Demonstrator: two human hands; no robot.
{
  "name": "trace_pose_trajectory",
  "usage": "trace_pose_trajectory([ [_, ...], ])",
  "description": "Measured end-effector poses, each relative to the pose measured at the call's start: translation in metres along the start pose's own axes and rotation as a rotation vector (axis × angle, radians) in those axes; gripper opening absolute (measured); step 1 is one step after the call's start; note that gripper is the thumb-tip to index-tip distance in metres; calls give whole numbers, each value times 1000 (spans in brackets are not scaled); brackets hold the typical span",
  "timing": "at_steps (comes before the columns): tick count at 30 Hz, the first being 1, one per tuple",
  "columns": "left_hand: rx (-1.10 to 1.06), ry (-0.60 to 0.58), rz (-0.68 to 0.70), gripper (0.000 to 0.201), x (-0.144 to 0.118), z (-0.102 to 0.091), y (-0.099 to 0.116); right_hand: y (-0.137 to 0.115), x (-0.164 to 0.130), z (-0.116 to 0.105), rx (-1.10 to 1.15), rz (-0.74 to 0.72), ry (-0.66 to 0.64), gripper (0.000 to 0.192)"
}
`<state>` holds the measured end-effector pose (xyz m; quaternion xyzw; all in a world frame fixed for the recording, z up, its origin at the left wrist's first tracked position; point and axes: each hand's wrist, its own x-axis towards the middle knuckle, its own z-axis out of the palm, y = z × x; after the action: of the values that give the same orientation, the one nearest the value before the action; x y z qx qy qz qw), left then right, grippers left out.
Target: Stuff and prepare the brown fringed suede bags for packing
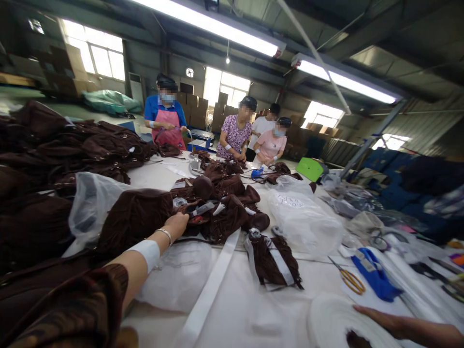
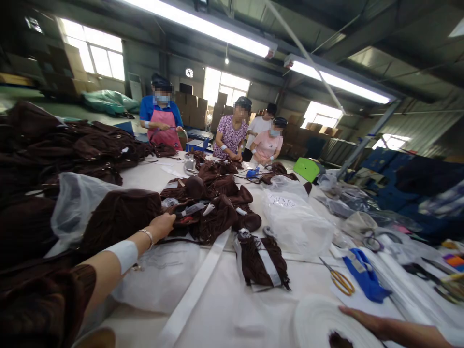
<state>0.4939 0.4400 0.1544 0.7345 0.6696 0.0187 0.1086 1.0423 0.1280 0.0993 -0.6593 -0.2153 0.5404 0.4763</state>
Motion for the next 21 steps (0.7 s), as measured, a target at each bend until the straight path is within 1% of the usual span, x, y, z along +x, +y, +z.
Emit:
trace_pose_trajectory([
  [1, -8, 29, -5, 26, 7, -5, 0, 2, 1, 5, 4, -1, 4, 85],
  [3, -30, 108, -2, 21, 16, -20, 0, 10, 2, 20, 17, 0, 3, 92],
  [6, -76, 239, 30, 22, 15, -52, 3, 29, 3, 50, 50, 3, -16, 97],
  [8, -109, 297, 67, 23, 3, -74, 7, 44, 3, 76, 76, -1, -33, 97],
  [10, -141, 331, 110, 25, -17, -93, 14, 59, 1, 104, 100, -12, -48, 91],
  [12, -249, 353, 159, 28, -40, -107, 24, 69, -2, 131, 117, -26, -62, 83],
  [13, -334, 353, 184, 31, -52, -112, 31, 70, -3, 143, 126, -32, -68, 80],
  [15, -519, 313, 231, 36, -75, -118, 46, 61, -6, 161, 124, -82, -62, 73],
  [16, -597, 275, 251, 39, -86, -118, 54, 50, -6, 166, 113, -133, -51, 70],
  [17, -656, 228, 270, 40, -96, -117, 63, 36, -6, 169, 73, -231, -16, 66],
  [19, -759, 129, 302, 40, -117, -107, 79, 4, -4, 169, -7, -448, 42, 61],
  [21, -840, 28, 332, 36, -136, -88, 94, -23, 1, 162, -37, -584, 47, 62],
])
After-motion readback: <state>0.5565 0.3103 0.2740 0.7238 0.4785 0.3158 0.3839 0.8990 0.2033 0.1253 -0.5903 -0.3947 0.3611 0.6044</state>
